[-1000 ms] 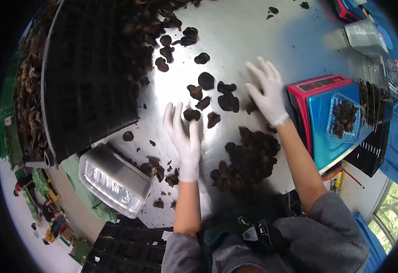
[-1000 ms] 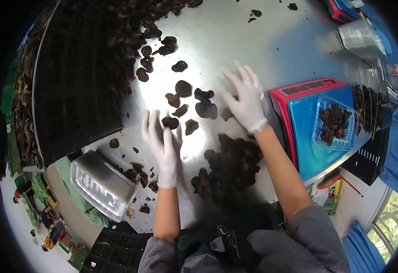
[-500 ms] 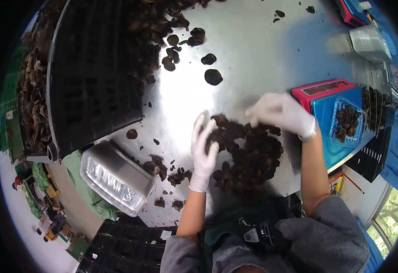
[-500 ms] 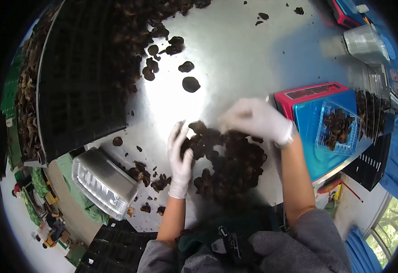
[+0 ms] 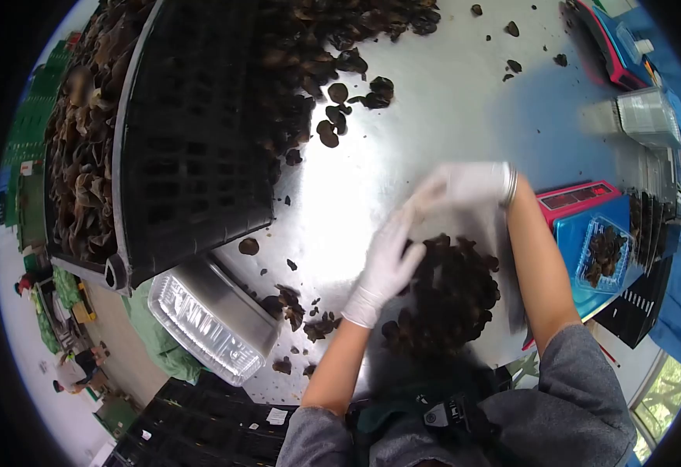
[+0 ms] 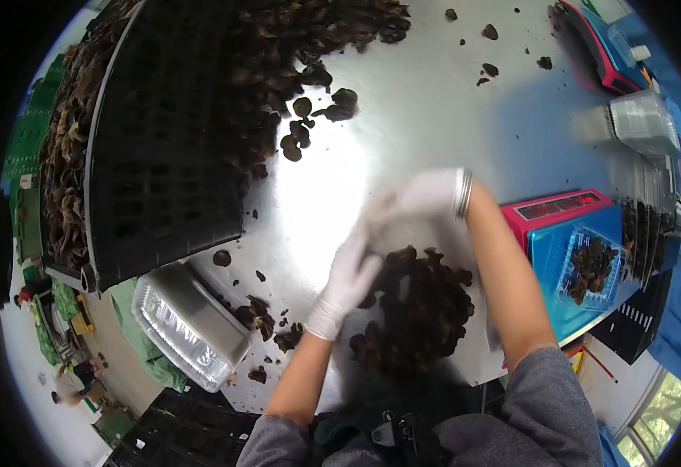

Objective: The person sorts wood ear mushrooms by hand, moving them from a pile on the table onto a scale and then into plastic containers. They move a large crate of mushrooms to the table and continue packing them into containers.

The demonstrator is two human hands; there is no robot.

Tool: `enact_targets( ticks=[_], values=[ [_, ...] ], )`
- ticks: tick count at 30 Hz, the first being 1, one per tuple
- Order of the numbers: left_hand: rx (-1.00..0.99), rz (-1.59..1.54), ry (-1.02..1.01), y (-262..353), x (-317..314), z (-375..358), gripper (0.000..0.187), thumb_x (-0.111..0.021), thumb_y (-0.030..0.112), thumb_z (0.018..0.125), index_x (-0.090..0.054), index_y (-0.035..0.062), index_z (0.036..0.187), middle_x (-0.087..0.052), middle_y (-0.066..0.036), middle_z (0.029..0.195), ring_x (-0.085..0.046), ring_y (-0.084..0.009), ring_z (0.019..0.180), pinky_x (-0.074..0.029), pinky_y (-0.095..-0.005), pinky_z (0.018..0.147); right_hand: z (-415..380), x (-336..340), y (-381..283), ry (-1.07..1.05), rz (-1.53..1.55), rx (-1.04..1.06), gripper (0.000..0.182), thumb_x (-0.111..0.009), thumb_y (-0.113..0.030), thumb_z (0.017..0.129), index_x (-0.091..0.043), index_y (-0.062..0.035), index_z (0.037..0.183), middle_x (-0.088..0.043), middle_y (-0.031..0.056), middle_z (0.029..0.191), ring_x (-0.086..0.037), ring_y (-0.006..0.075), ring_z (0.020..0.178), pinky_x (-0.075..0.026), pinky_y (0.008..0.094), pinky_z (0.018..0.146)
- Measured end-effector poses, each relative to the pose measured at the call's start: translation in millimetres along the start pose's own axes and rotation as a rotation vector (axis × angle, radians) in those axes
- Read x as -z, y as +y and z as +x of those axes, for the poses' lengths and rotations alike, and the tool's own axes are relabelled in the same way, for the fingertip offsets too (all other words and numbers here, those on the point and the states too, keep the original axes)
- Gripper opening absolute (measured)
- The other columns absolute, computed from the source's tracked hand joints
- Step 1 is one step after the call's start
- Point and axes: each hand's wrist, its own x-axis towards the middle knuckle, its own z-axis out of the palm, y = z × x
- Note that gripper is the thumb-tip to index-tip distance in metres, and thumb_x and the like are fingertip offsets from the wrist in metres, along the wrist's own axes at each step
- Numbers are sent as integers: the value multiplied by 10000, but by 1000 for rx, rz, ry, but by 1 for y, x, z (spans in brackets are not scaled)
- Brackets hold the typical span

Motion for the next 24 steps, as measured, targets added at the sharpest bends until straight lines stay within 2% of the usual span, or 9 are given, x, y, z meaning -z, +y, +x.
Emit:
enact_targets(
  ticks=[3, 5, 7, 10, 15, 19, 22, 23, 24],
  values=[
    [-67, 40, -87, 12, -22, -10, 526, -556, 147, 850, -523, 51, 1367, -481, -191, 1423, -373, -393, 1376, -303, -467, 1144, 43, 37, 6, 873, 292, -35, 411, -629, -378, 875, -661, -122, 1195, -647, 144, 1162, -583, 239, 1106, -416, 345, 1010],
    [-69, 1, -116, 22, -25, -10, 522, -570, 153, 847, -531, 55, 1358, -486, -184, 1418, -372, -393, 1374, -310, -475, 1140, 104, 54, 37, 1591, -622, 185, 441, -628, -368, 868, -624, -120, 1232, -601, 180, 1218, -535, 306, 1158, -394, 391, 1033],
    [-64, -19, -100, 20, -25, -10, 526, -581, 135, 839, -534, 56, 1357, -485, -179, 1417, -383, -407, 1361, -320, -475, 1134, 124, 50, 25, 1227, -392, 229, 469, -628, -339, 849, -592, -115, 1260, -568, 176, 1243, -511, 349, 1157, -395, 436, 1031],
    [-58, -38, -111, 17, -25, -10, 525, -594, 138, 832, -541, 54, 1347, -489, -179, 1411, -389, -412, 1355, -328, -478, 1129, 162, -13, 6, 1160, -674, 388, 417, -627, -304, 859, -597, -141, 1242, -582, 141, 1229, -522, 346, 1150, -392, 456, 1041],
    [-86, -38, -70, 14, -28, -14, 529, -619, 164, 818, -551, 69, 1334, -497, -167, 1404, -396, -407, 1351, -338, -484, 1123, 137, -9, -24, 1246, 377, 477, 225, -583, -203, 923, -697, -76, 1069, -691, 105, 1050, -614, 271, 1066, -468, 348, 968],
    [-83, -8, -66, 15, -30, -14, 557, -631, 170, 809, -536, 94, 1353, -491, -154, 1414, -394, -395, 1357, -340, -480, 1125, 150, 44, -47, 1184, -153, 369, 394, -627, -371, 880, -664, -89, 1153, -648, 124, 1212, -534, 284, 1234, -408, 379, 1033],
    [-82, -23, -62, 13, -30, -15, 575, -639, 159, 796, -532, 104, 1359, -486, -154, 1419, -390, -388, 1363, -343, -476, 1125, 204, 42, -48, 1007, -719, 230, 708, -655, -568, 755, -560, -168, 1332, -351, 174, 1508, -197, 427, 1427, -159, 651, 1118],
    [-74, -32, -59, 13, -29, -15, 574, -641, 153, 790, -538, 105, 1353, -483, -158, 1420, -389, -387, 1364, -343, -475, 1125, 212, 34, -49, 1023, -820, 205, 623, -664, -538, 759, -593, -194, 1273, -386, 135, 1483, -228, 422, 1403, -167, 704, 1071],
    [-67, -41, -54, 14, -29, -14, 573, -643, 146, 784, -545, 105, 1347, -481, -161, 1421, -388, -385, 1365, -343, -474, 1125, 209, 31, -44, 923, -805, 243, 505, -678, -466, 778, -620, -177, 1189, -461, 110, 1394, -317, 379, 1341, -240, 632, 1063]
  ],
)
